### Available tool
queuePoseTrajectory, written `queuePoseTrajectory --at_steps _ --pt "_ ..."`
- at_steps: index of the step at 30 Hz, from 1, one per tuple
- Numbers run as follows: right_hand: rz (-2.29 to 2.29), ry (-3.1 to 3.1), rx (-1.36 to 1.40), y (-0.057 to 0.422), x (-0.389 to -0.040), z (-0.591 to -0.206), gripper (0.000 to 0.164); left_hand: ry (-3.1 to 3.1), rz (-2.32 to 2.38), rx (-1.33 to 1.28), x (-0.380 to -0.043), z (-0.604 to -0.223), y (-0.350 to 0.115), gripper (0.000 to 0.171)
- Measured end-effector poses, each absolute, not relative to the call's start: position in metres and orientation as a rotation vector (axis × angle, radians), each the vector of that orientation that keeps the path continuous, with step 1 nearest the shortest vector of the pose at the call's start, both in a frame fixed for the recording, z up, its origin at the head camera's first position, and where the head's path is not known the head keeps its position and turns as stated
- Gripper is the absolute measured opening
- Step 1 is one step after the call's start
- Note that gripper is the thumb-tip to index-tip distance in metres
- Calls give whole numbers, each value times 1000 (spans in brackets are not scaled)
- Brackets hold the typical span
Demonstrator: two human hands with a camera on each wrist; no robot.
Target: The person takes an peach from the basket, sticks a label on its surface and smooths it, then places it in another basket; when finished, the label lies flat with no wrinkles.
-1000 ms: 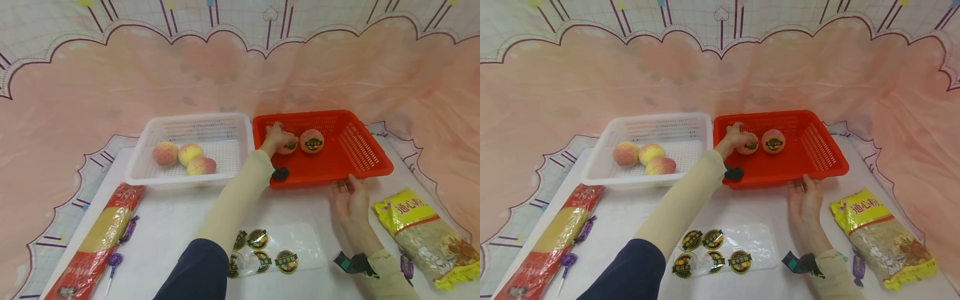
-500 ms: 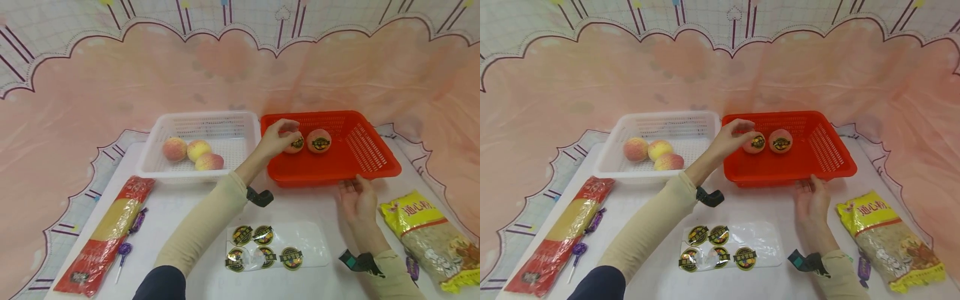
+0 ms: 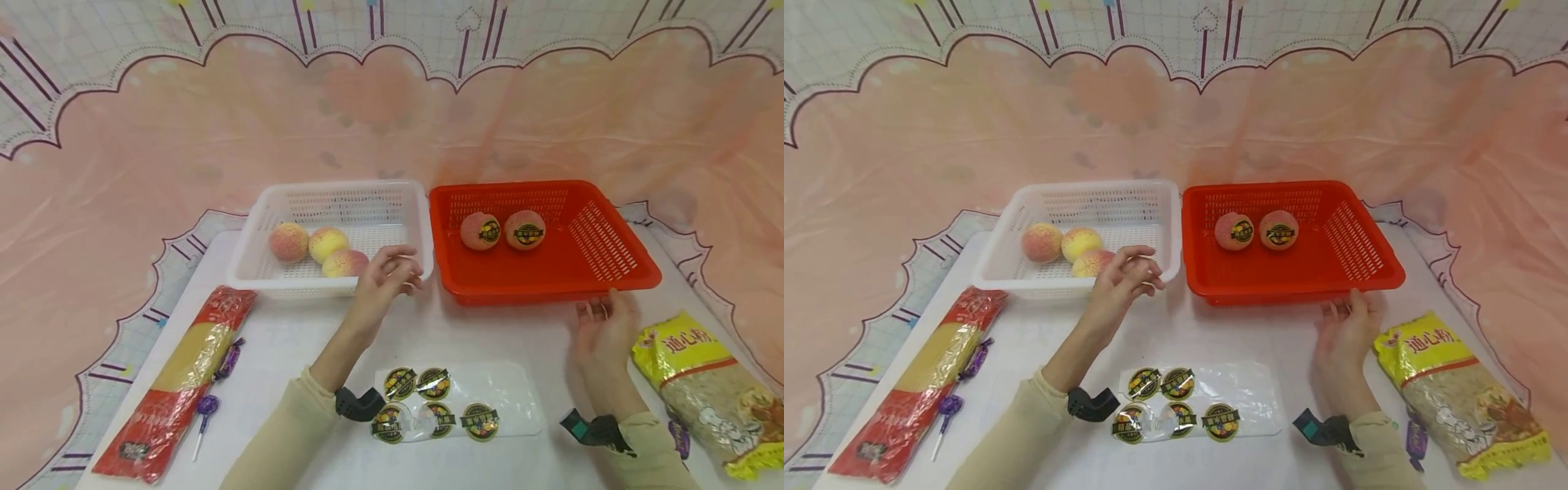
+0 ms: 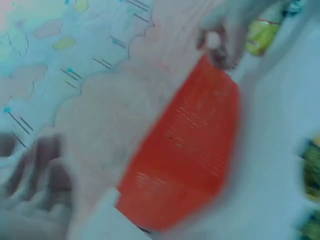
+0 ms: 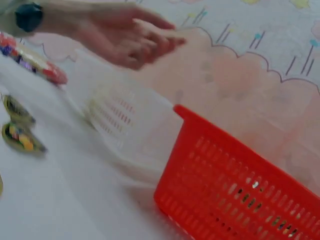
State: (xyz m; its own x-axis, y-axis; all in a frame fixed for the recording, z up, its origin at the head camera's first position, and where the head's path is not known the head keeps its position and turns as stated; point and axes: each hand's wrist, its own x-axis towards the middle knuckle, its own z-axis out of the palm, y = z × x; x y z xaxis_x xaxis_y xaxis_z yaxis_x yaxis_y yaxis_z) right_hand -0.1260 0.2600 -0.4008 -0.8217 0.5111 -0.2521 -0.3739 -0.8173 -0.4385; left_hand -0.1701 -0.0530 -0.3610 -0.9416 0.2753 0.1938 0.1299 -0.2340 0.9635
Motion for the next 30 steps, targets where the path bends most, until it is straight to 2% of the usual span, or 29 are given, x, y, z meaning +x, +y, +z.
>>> queuePoseTrajectory --at_steps 3,7,11,14,17,20,24,30 --pt "2384 -548 -413 260 -127 -397 17 1808 2552 432 -157 -375 -68 21" --pt "2256 -630 -173 257 -128 -391 13 1743 2794 294 -145 -395 -77 14" --pt "2268 -771 84 250 -129 -387 9 1686 2978 -67 -142 -408 -81 7" --pt "2359 -833 249 244 -131 -386 5 1555 3036 -364 -148 -409 -86 14" --pt "2464 -929 420 239 -134 -384 11 1373 3068 -528 -156 -407 -92 28" --pt "2516 -1097 629 233 -138 -380 19 1218 3134 -561 -161 -404 -96 35" --pt "2440 -1397 820 220 -152 -366 25 1162 3210 -534 -163 -403 -97 34" --pt "2204 -1932 806 192 -180 -337 29 1204 3224 -517 -162 -404 -94 33"
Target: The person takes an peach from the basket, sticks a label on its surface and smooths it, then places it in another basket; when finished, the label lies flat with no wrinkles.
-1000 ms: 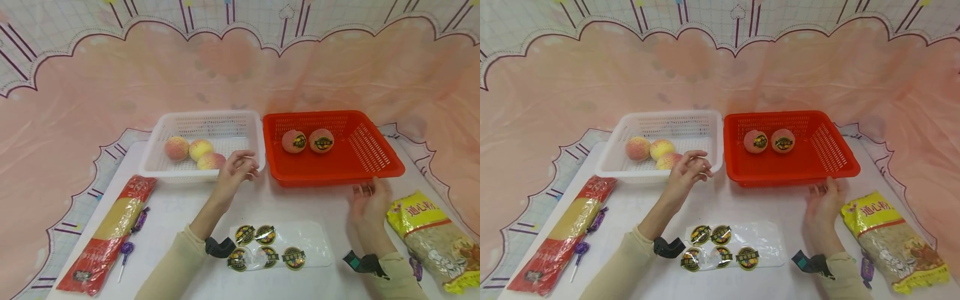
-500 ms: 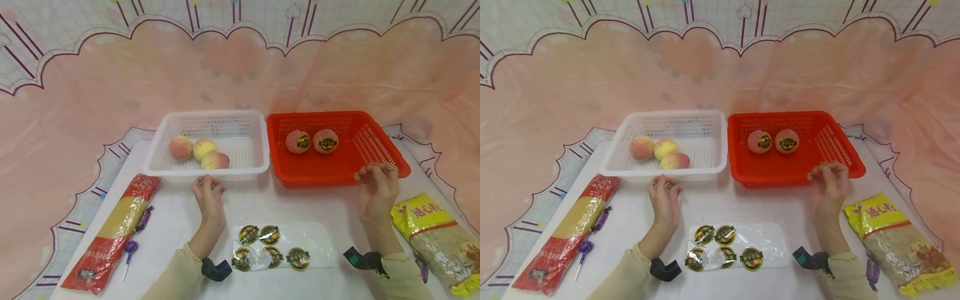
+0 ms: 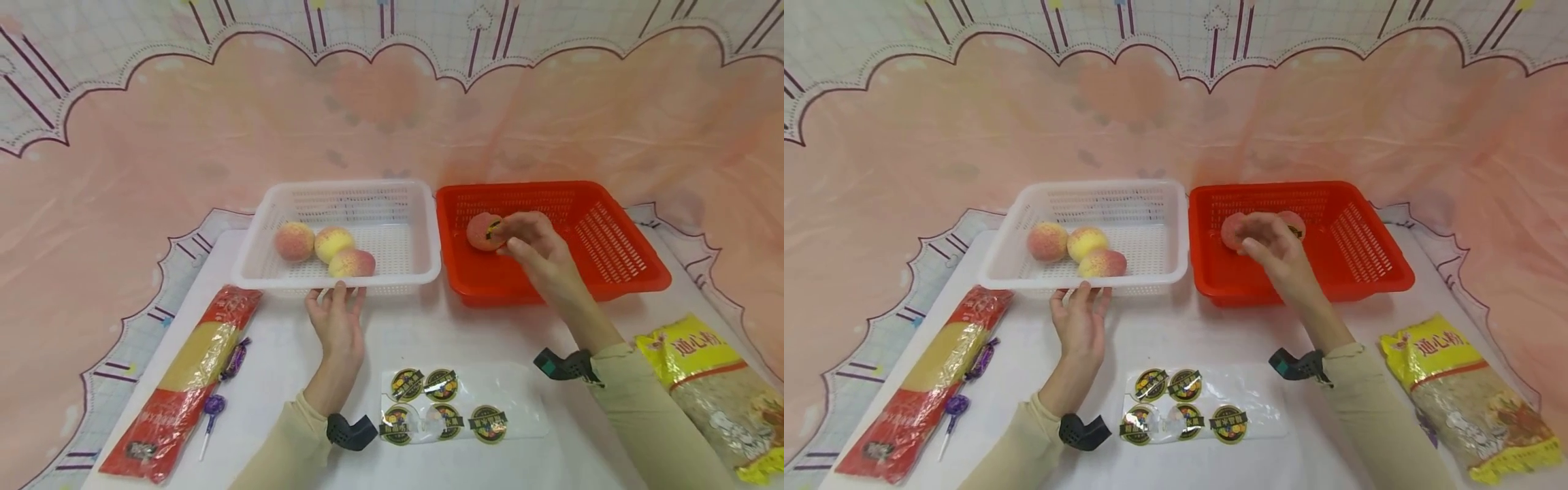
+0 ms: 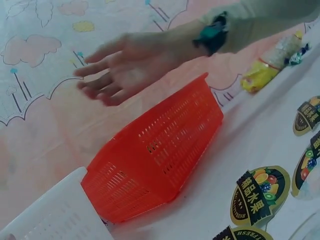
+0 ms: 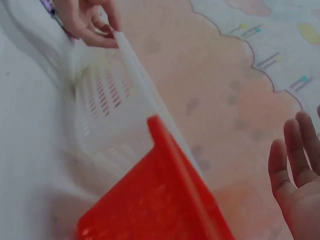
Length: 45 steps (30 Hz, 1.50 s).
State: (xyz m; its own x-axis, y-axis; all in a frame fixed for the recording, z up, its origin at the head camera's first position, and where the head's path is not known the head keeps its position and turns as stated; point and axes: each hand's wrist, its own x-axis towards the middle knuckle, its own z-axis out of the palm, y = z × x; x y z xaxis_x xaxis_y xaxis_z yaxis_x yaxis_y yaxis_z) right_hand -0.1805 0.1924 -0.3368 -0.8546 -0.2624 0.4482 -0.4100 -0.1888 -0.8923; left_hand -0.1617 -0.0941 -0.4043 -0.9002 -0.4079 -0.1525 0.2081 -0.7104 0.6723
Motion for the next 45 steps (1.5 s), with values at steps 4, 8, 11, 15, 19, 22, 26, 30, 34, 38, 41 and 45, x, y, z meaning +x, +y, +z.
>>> queuePoseTrajectory --at_steps 4,8,11,15,19,22,26,30,34,38,41,45 --pt "2085 -2285 737 168 -202 -322 35 -1004 -2587 431 -160 -407 -94 32" --pt "2037 -2500 776 142 -226 -316 41 -1012 -2589 434 -159 -409 -93 30" --pt "2002 -2577 890 124 -246 -316 43 -1008 -2587 436 -160 -411 -93 29" --pt "1973 -2651 1022 103 -268 -323 43 -1016 -2593 445 -160 -411 -92 28" --pt "1911 -2742 1071 86 -285 -334 44 -1018 -2612 441 -160 -410 -91 29" --pt "1879 -2790 1100 73 -295 -342 45 -1026 -2614 436 -159 -408 -92 29" --pt "1849 -2880 1115 57 -303 -350 46 -1039 -2608 441 -158 -407 -93 30" --pt "1838 -3027 1114 45 -310 -356 49 -1040 -2607 447 -158 -408 -94 31" --pt "1846 -3184 1086 34 -316 -359 49 -1037 -2608 446 -159 -408 -94 29" --pt "1844 -3299 1040 22 -320 -362 51 -1052 -2601 440 -159 -408 -96 26" --pt "1853 -3376 973 14 -323 -365 52 -1054 -2598 439 -160 -407 -97 25" --pt "1976 -3438 841 8 -325 -371 52 -1049 -2601 444 -161 -407 -98 24"
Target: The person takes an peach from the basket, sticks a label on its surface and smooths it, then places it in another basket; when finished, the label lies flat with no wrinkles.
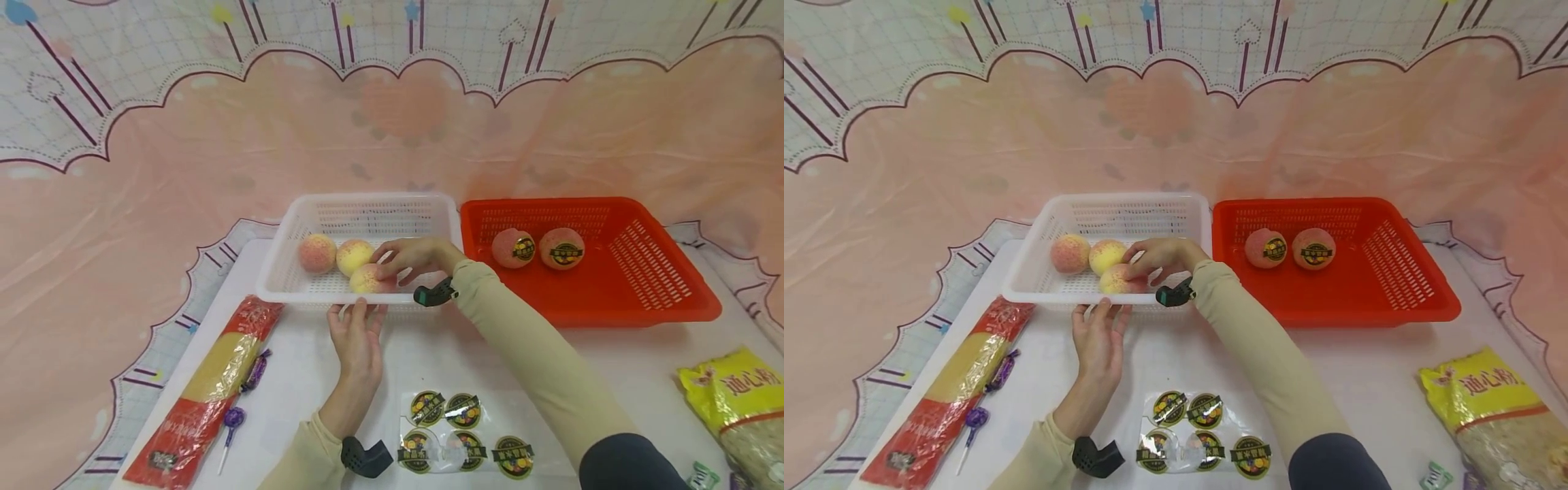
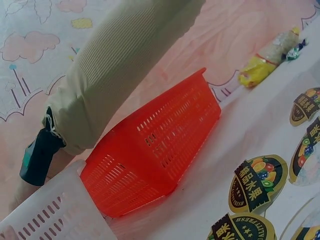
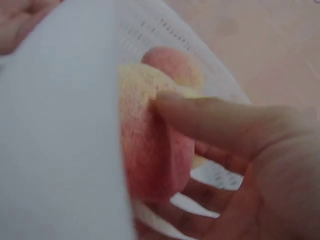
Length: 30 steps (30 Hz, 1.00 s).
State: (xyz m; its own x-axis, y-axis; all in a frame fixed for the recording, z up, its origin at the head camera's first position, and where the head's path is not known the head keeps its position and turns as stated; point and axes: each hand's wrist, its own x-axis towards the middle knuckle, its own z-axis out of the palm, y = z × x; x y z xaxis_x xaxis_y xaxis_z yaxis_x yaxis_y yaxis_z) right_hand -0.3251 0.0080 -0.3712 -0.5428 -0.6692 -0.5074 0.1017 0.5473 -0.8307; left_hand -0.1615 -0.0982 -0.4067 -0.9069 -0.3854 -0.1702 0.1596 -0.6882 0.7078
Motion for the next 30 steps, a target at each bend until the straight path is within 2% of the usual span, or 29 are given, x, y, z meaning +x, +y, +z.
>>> queuePoseTrajectory --at_steps 9,19,30 --pt "-1146 1815 -374 3 -319 -376 55 -1062 -2603 442 -161 -406 -98 25" --pt "-1136 1965 -365 -1 -315 -379 53 -1070 -2616 445 -162 -407 -98 41" --pt "-1360 1950 -460 17 -302 -361 47 -1048 -2602 415 -163 -409 -98 25"
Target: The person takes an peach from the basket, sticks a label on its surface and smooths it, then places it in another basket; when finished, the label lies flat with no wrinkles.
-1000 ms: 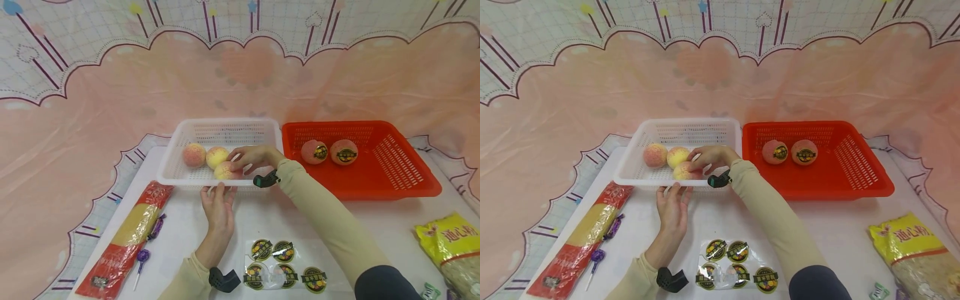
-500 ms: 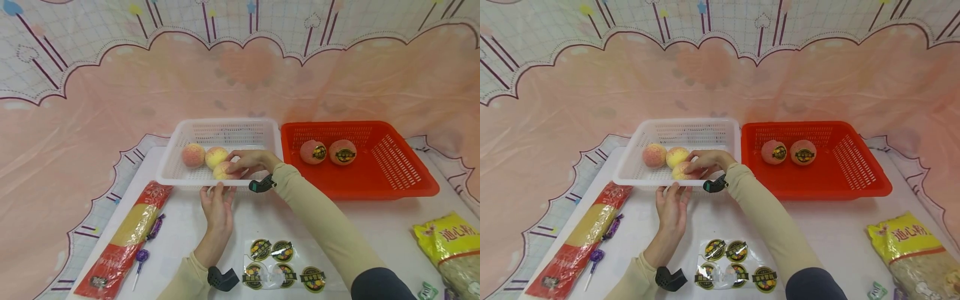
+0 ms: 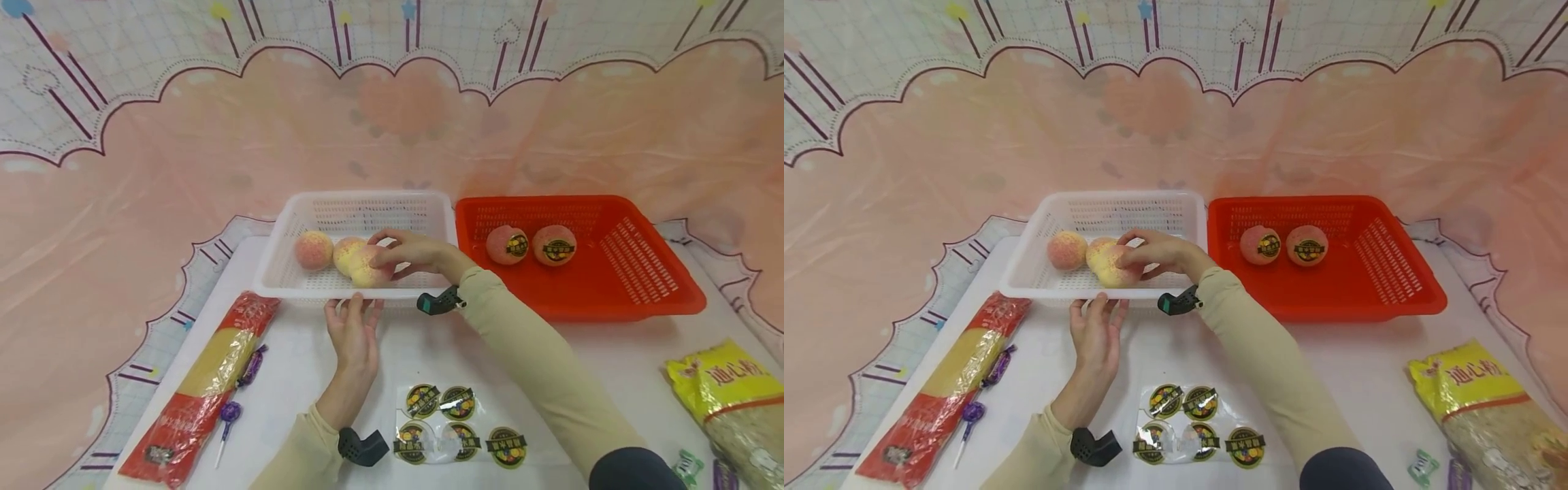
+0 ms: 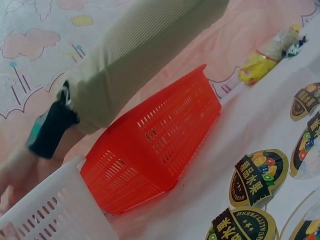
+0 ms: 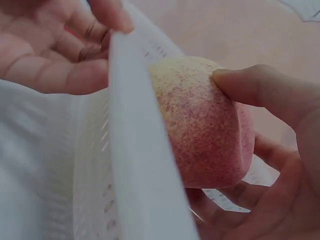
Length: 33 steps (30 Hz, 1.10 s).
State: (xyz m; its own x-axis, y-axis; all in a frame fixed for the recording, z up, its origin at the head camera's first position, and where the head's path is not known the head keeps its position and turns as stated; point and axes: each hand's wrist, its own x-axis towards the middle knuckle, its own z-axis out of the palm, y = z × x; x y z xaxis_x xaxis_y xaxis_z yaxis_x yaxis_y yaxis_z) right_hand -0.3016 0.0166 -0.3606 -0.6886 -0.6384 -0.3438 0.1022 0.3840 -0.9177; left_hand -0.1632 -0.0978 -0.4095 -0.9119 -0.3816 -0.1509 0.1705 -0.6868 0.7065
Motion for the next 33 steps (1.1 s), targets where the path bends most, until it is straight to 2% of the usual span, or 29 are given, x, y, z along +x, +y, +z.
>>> queuePoseTrajectory --at_steps 9,16,24,33 --pt "-1488 2076 -517 60 -274 -335 46 -1026 -2610 405 -164 -409 -98 22" --pt "-1475 2227 -612 91 -238 -326 45 -1022 -2605 391 -166 -409 -100 23" --pt "-1464 2378 -796 121 -192 -333 50 -1012 -2616 375 -166 -409 -98 27" --pt "-1499 2421 -849 136 -149 -343 52 -1006 -2629 379 -166 -410 -96 29"
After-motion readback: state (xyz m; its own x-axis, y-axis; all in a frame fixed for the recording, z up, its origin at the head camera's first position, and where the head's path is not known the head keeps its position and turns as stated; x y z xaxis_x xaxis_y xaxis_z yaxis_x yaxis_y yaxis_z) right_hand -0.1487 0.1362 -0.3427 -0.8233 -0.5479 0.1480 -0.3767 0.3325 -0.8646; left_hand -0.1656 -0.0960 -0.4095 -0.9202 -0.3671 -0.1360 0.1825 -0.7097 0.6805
